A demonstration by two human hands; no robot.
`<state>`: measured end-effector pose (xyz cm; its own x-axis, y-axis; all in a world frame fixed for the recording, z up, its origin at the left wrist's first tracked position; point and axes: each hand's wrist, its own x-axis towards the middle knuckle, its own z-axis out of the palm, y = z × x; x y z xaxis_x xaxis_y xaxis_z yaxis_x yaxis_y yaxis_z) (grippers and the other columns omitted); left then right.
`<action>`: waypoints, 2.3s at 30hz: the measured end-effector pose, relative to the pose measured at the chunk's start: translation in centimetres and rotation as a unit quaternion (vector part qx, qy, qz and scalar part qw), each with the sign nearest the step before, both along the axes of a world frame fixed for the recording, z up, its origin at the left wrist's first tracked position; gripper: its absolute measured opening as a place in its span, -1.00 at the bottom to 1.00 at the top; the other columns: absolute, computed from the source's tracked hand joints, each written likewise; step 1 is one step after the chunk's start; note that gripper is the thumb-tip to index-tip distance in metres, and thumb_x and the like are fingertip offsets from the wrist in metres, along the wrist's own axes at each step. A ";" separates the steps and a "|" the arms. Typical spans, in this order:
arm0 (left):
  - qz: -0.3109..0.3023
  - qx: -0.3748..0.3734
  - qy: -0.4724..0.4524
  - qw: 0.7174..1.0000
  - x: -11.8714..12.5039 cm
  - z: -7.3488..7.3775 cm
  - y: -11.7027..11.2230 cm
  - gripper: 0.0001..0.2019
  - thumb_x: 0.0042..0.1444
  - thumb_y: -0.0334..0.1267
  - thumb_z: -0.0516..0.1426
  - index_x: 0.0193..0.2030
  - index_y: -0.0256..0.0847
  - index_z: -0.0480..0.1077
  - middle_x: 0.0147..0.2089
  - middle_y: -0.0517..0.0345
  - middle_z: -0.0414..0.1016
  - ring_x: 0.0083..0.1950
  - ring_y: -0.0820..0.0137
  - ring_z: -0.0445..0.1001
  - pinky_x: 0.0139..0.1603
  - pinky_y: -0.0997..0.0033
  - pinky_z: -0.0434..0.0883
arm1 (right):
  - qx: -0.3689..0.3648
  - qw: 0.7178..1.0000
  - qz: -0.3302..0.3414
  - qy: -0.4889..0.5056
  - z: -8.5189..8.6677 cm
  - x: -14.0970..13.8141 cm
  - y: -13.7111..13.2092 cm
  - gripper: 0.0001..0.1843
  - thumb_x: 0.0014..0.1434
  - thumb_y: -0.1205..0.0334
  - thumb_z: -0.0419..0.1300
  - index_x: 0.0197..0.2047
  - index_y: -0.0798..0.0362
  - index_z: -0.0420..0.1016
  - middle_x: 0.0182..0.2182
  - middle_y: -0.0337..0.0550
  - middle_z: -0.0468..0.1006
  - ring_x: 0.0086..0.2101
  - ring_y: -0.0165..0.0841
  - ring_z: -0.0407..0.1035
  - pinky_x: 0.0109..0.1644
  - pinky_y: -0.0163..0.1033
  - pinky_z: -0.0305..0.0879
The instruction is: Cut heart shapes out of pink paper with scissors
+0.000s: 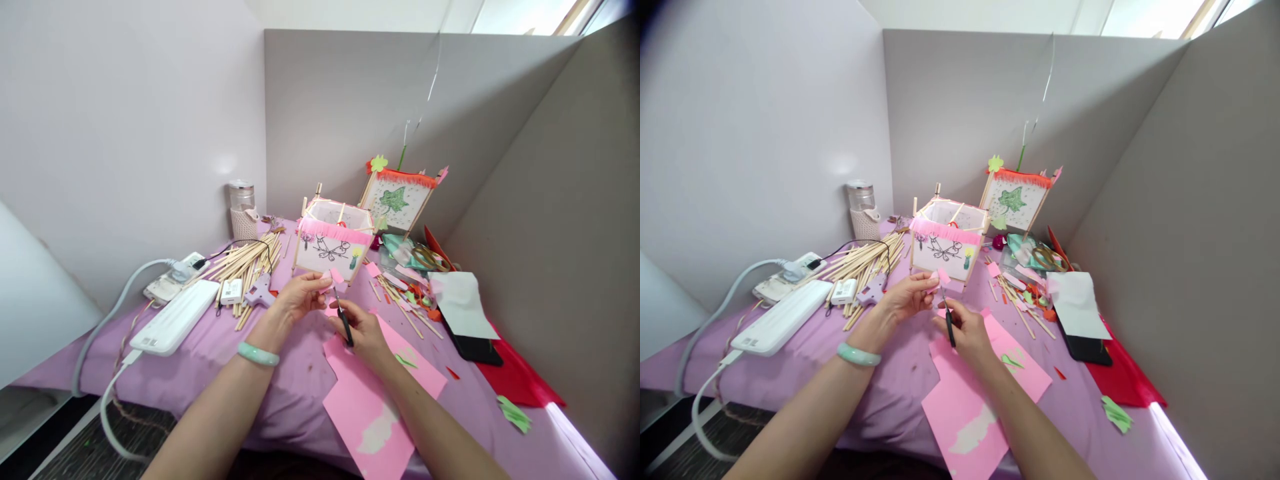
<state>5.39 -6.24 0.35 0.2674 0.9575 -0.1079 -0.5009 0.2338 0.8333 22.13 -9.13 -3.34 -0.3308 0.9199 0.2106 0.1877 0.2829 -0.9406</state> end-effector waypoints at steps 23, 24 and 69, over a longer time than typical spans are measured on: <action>-0.001 0.047 0.047 0.998 -0.7 0.8 -0.1 -0.74 -0.23 -0.28 0.37 -0.43 -0.32 0.42 -0.62 0.35 0.26 -0.67 0.67 0.19 -0.61 0.60 0.14 | -0.008 1.000 0.005 -0.015 0.3 0.5 0.1 -0.56 0.04 -0.12 0.25 -0.16 0.06 0.45 -0.68 -0.38 0.24 -0.69 -0.50 0.09 -0.61 -0.35 0.03; 0.001 0.050 0.053 0.997 -0.8 0.8 -0.1 -0.74 -0.23 -0.28 0.37 -0.44 -0.32 0.41 -0.61 0.34 0.26 -0.67 0.67 0.19 -0.61 0.59 0.14 | -0.006 1.000 0.006 -0.015 0.2 0.5 0.1 -0.56 0.04 -0.12 0.25 -0.16 0.06 0.45 -0.68 -0.38 0.25 -0.69 -0.50 0.09 -0.61 -0.35 0.03; -0.028 0.151 0.309 0.938 1.3 0.3 -1.2 -0.85 -0.13 -0.25 0.27 -0.47 -0.28 0.45 -0.53 0.20 0.35 -0.47 0.47 0.33 -0.44 0.46 0.25 | 0.079 0.984 -0.088 0.135 0.7 0.7 1.5 -0.63 -0.03 0.25 0.26 -0.12 0.00 0.31 -0.42 -0.32 0.39 -0.41 -0.44 0.27 -0.30 -0.30 0.21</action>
<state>6.71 -7.47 0.60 0.2942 0.9556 0.0151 0.1068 -0.0486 0.9931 22.80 -7.62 -2.63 -0.0818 0.9062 0.4149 -0.0043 0.4160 -0.9094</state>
